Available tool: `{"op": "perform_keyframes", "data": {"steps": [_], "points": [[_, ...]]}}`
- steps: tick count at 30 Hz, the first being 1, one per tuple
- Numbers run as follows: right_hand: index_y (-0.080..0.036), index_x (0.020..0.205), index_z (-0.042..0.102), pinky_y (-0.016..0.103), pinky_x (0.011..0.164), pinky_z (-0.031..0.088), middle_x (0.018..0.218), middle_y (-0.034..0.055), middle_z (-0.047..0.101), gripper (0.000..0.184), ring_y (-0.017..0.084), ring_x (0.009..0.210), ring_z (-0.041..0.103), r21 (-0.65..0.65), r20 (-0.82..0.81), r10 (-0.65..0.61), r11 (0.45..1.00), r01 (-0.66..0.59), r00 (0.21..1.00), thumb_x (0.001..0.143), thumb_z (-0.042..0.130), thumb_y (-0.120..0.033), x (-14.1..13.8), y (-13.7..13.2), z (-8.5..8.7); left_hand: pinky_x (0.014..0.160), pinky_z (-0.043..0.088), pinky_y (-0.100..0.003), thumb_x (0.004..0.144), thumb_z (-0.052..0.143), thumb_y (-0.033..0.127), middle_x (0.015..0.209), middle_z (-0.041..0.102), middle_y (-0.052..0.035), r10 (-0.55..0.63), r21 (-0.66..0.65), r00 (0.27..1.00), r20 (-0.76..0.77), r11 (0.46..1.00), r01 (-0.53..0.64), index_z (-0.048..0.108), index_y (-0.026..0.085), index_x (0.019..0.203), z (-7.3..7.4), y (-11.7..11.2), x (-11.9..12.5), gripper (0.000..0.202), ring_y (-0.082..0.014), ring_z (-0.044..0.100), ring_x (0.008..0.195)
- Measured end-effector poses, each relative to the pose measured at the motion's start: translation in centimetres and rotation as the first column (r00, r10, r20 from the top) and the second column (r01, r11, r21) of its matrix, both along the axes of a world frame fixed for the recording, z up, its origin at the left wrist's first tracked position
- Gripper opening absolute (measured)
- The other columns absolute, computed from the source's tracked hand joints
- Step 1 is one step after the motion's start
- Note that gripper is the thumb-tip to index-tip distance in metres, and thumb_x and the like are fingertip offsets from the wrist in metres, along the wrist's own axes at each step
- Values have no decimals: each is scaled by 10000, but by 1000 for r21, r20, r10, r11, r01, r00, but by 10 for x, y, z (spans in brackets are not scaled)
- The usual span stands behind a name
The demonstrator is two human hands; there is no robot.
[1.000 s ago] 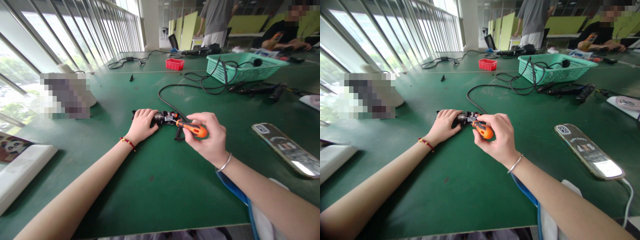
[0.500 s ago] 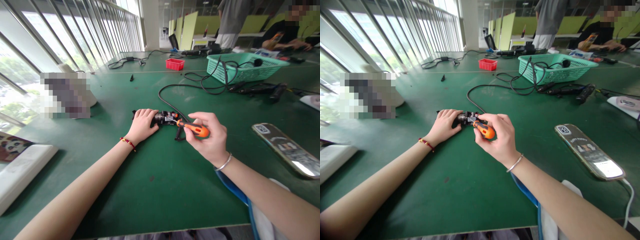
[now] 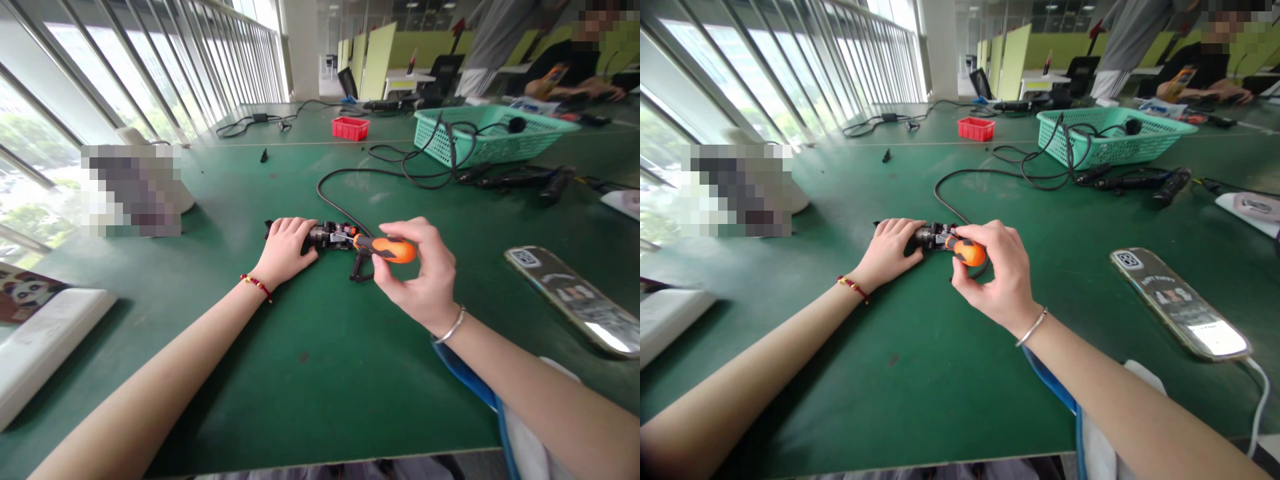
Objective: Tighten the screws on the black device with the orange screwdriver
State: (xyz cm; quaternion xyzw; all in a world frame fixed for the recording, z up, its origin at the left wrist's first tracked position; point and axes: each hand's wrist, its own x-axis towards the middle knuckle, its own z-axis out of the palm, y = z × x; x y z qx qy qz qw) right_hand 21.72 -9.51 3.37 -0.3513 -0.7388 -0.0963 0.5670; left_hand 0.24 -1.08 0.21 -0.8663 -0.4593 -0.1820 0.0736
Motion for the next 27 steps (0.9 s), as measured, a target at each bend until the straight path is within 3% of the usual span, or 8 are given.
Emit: {"op": "perform_keyframes", "data": {"steps": [4,9,15,27], "points": [[-225,787,572,294,659,469,686,-25,662,54,129,605,573,-28,49,-35,999,37,998,795,607,-184,-1,-1,2,1042,323,-419,794,475,290,1208,582,-99,1,-7,1000,7,1000,-1,503,151,1265,0,0,0,491,-271,495,1140],[-234,683,566,279,596,453,628,-33,659,117,138,577,555,-52,-21,-105,993,104,994,795,582,-203,4,-1,3,1047,321,-431,795,473,291,1207,580,-105,-10,-13,1000,18,1000,10,499,163,1264,1,0,-1,487,-276,491,1141],[-235,660,581,290,592,464,631,-15,665,128,158,596,576,-91,-72,-179,981,172,981,788,568,-238,10,1,3,1045,320,-429,802,467,292,1211,580,-93,4,-26,1000,10,1000,-4,495,186,1261,1,-1,-2,472,-275,490,1145],[-230,682,563,277,575,453,628,-20,641,105,144,580,560,-101,-45,-154,984,149,987,786,581,-232,10,3,1,1046,322,-433,802,477,288,1200,582,-102,-4,-16,1000,19,1000,5,497,164,1264,0,0,-1,480,-278,490,1141]]}}
